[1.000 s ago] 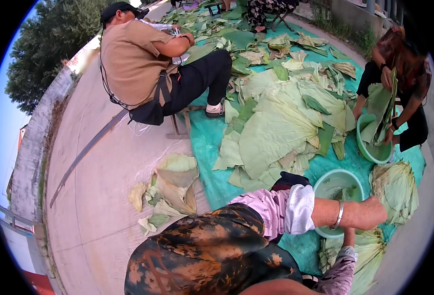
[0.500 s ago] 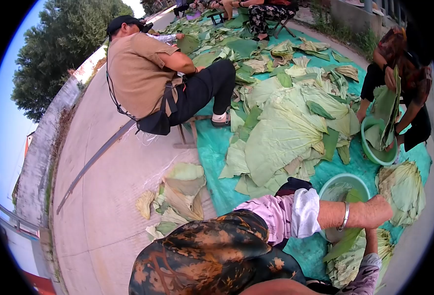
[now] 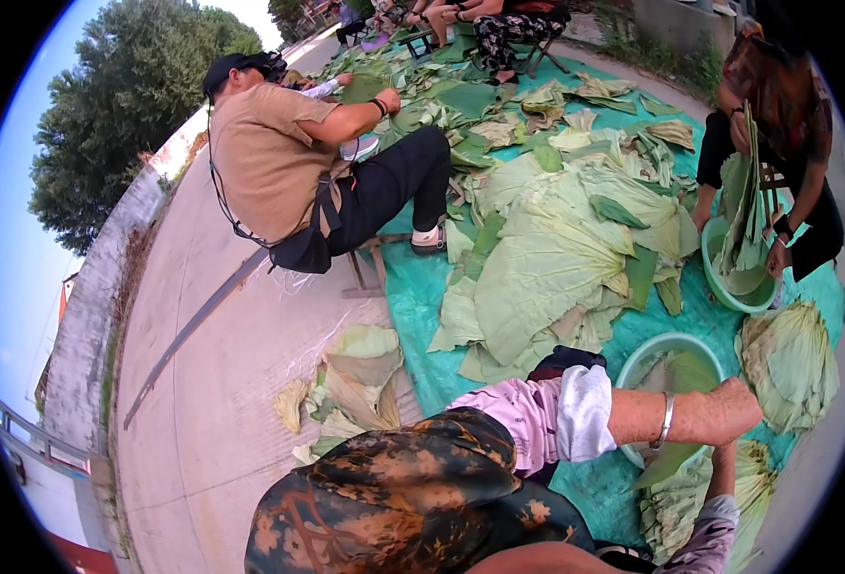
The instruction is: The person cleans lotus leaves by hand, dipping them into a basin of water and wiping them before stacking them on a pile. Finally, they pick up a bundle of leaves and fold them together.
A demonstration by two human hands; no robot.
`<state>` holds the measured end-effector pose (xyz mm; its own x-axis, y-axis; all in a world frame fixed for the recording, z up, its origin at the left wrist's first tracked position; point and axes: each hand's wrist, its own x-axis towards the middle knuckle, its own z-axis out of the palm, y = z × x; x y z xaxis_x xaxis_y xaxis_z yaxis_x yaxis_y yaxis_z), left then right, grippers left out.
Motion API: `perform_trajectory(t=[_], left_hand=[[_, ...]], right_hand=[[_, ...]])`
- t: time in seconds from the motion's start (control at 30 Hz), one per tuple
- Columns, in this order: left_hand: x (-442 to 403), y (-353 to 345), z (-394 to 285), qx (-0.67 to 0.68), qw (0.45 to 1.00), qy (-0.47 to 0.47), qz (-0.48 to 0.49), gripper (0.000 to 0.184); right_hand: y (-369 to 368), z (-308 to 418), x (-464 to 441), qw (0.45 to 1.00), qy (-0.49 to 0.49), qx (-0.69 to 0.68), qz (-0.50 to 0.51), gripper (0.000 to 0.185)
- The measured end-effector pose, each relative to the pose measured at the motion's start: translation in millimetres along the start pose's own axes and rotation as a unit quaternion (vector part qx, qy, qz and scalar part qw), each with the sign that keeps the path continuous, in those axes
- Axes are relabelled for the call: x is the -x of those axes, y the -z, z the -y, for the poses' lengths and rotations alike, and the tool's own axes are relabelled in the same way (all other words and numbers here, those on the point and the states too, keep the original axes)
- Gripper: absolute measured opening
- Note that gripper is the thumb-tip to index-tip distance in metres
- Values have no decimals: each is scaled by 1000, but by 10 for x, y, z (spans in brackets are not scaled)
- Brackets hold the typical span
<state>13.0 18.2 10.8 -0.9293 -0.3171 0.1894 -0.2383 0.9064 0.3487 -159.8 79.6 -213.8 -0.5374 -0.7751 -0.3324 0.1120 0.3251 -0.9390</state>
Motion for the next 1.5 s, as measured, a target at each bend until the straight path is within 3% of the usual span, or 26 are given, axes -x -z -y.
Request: perform_trajectory(t=[0.53, 1.1, 1.13, 1.3, 1.4, 1.5], left_hand=[[17, 82, -54, 8, 1000, -6, 19, 14], [61, 124, 36, 45, 999, -13, -21, 11], [83, 298, 28, 39, 998, -23, 47, 16], [95, 339, 71, 6, 999, 29, 21, 20], [118, 315, 170, 26, 998, -8, -52, 22], [81, 468, 90, 102, 993, 59, -24, 19]], right_hand=[[121, 9, -7, 1000, -15, -18, -4, 30], [355, 31, 117, 1000, -27, -1, -11, 30], [294, 120, 138, 999, -31, 5, -8, 30], [216, 331, 153, 998, -37, -2, 45, 30], [373, 380, 197, 999, -11, 4, 47, 31], [507, 576, 315, 999, -11, -11, 47, 32]])
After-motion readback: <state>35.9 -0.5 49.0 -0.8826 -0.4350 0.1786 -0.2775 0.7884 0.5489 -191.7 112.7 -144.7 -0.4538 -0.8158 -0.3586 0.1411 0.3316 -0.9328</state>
